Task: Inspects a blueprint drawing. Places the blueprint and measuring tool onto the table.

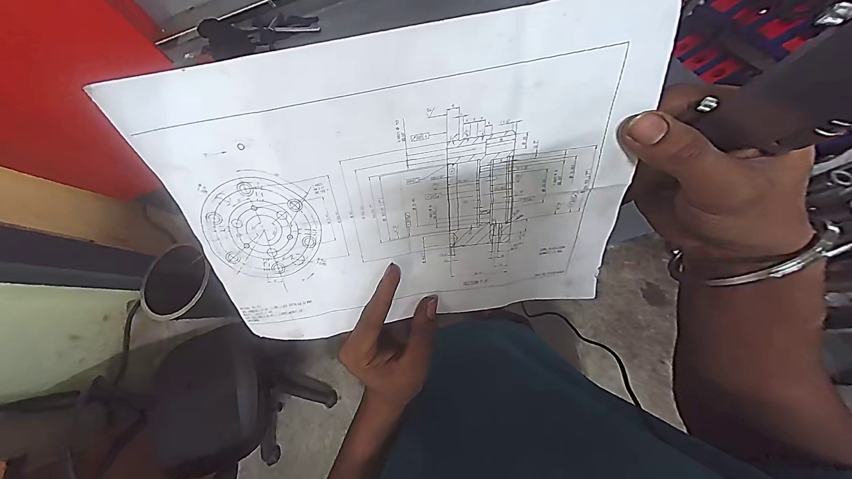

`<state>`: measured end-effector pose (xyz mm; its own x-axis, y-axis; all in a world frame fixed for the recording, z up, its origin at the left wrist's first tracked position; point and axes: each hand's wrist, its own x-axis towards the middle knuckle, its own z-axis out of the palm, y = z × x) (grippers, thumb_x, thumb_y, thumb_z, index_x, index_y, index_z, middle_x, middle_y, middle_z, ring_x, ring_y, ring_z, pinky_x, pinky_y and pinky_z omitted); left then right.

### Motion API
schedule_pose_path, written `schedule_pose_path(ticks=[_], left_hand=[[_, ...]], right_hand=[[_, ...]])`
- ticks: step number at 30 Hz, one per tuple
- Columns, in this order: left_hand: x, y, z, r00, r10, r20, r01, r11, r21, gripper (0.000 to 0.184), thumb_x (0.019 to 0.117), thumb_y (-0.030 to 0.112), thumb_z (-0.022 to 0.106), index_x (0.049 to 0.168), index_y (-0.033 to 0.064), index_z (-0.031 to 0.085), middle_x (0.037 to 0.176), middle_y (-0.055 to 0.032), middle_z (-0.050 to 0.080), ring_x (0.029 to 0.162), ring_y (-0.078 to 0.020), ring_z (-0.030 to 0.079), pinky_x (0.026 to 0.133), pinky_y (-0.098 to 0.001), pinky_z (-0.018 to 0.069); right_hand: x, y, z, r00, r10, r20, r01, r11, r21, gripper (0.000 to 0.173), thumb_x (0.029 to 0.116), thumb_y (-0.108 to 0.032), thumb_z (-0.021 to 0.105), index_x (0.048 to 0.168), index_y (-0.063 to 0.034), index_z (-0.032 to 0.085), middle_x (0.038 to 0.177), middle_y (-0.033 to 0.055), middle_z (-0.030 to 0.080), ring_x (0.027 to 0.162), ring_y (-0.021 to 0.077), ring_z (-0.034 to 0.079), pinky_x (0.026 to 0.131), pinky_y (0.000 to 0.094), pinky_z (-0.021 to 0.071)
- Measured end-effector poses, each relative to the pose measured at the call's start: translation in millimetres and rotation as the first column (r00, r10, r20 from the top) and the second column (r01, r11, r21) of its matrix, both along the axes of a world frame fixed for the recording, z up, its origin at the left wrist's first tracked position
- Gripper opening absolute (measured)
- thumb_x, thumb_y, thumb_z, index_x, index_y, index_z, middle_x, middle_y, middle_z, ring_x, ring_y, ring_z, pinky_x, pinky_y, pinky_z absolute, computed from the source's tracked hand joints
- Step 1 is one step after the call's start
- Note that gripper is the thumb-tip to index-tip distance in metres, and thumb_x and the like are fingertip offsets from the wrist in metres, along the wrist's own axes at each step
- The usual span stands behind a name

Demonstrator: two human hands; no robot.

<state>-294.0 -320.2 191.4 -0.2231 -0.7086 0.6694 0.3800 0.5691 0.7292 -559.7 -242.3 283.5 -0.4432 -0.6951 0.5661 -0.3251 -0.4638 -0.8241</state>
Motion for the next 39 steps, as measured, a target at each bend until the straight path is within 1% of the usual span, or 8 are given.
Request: schedule_pose_path(ticks=[7, 10, 17, 20, 24, 30, 34, 39], left_hand=[[0.8, 0.4, -0.8, 1.0, -0.017, -0.021, 0.018, 1.0, 0.011, 0.052, 0.0927, 0.004, 0.074, 0.143, 0.0137, 0.061, 0.137, 0.003, 0.066, 0.114, -0.0087, 0.069, 0.097, -0.0266, 0.0587], [1.1, 0.5, -0.6, 1.0, -0.011, -0.017, 0.011, 1.0, 0.011, 0.052, 0.0928, 0.005, 0.074, 0.142, 0.0136, 0.061, 0.137, 0.0032, 0.067, 0.114, -0.0089, 0.069, 0.096, -0.0263, 0.059], [1.9, 0.9, -0.7, 1.0, 0.004, -0.002, -0.004, 1.0, 0.011, 0.052, 0.093, 0.006, 0.074, 0.142, 0.0147, 0.061, 0.137, 0.0048, 0.067, 0.113, -0.007, 0.069, 0.096, -0.0252, 0.0592], [1.8, 1.1, -0.8, 1.0, 0.006, -0.007, -0.005, 1.0, 0.011, 0.051, 0.0928, 0.006, 0.074, 0.142, 0.0145, 0.062, 0.137, 0.0039, 0.067, 0.113, -0.0078, 0.069, 0.095, -0.0256, 0.0597], [1.7, 1.0, 0.2, 1.0, 0.001, -0.009, -0.001, 1.0, 0.01, 0.052, 0.0928, 0.006, 0.074, 0.142, 0.0144, 0.061, 0.138, 0.0042, 0.066, 0.116, -0.0079, 0.068, 0.098, -0.0261, 0.0582], [2.2, 1.5, 0.3, 1.0, -0.004, -0.008, 0.004, 1.0, 0.018, 0.052, 0.0933, 0.006, 0.073, 0.143, 0.0149, 0.061, 0.138, 0.0043, 0.066, 0.114, -0.0077, 0.069, 0.096, -0.0256, 0.0591], [1.7, 1.4, 0.7, 1.0, -0.006, -0.007, 0.006, 1.0, 0.016, 0.052, 0.0935, 0.006, 0.073, 0.143, 0.0145, 0.061, 0.138, 0.0045, 0.066, 0.115, -0.0077, 0.068, 0.097, -0.0256, 0.0586], [1.3, 1.7, 1.0, 1.0, -0.009, -0.01, 0.009, 1.0, 0.015, 0.052, 0.093, 0.005, 0.074, 0.142, 0.014, 0.061, 0.137, 0.0038, 0.067, 0.114, -0.0081, 0.069, 0.096, -0.0261, 0.0592]], right_hand=[[0.8, -0.8, 0.2, 1.0, 0.006, -0.001, -0.006, 1.0, 0.001, 0.004, 0.0953, -0.02, 0.073, 0.097, -0.0208, 0.07, 0.085, -0.0115, 0.071, 0.072, 0.0006, 0.068, 0.068, 0.0185, 0.0603], [1.5, -1.1, 0.5, 1.0, -0.013, -0.007, 0.013, 1.0, 0.007, 0.004, 0.0951, -0.021, 0.073, 0.095, -0.0217, 0.069, 0.082, -0.0126, 0.069, 0.069, -0.0005, 0.066, 0.066, 0.0174, 0.0588], [1.7, -1.6, 0.7, 1.0, -0.007, -0.003, 0.007, 1.0, 0.004, 0.005, 0.0947, -0.02, 0.073, 0.093, -0.0211, 0.068, 0.082, -0.0121, 0.068, 0.07, -0.0001, 0.065, 0.067, 0.0182, 0.0585], [2.0, -1.3, 0.4, 1.0, -0.008, -0.001, 0.008, 1.0, 0.009, 0.005, 0.0951, -0.02, 0.072, 0.093, -0.021, 0.068, 0.082, -0.0121, 0.068, 0.07, -0.0001, 0.065, 0.067, 0.0181, 0.0586], [2.2, -1.7, 0.9, 1.0, -0.004, -0.007, 0.004, 1.0, 0.007, 0.004, 0.0954, -0.02, 0.072, 0.094, -0.0214, 0.069, 0.083, -0.0126, 0.069, 0.071, -0.0005, 0.065, 0.068, 0.0177, 0.0587], [2.1, -1.6, 0.5, 1.0, -0.003, -0.007, 0.003, 1.0, 0.009, 0.004, 0.0955, -0.02, 0.072, 0.095, -0.0212, 0.069, 0.083, -0.0126, 0.068, 0.071, -0.0006, 0.065, 0.068, 0.0177, 0.0586], [1.9, -1.9, 0.8, 1.0, -0.007, -0.019, 0.007, 1.0, 0.007, 0.004, 0.0958, -0.02, 0.072, 0.094, -0.0221, 0.069, 0.081, -0.0138, 0.068, 0.069, -0.0017, 0.064, 0.066, 0.0164, 0.0577], [1.6, -1.5, 0.5, 1.0, -0.007, -0.006, 0.007, 1.0, 0.0, 0.004, 0.0954, -0.019, 0.072, 0.095, -0.0211, 0.069, 0.082, -0.0126, 0.068, 0.07, -0.0006, 0.065, 0.067, 0.0172, 0.0583]])
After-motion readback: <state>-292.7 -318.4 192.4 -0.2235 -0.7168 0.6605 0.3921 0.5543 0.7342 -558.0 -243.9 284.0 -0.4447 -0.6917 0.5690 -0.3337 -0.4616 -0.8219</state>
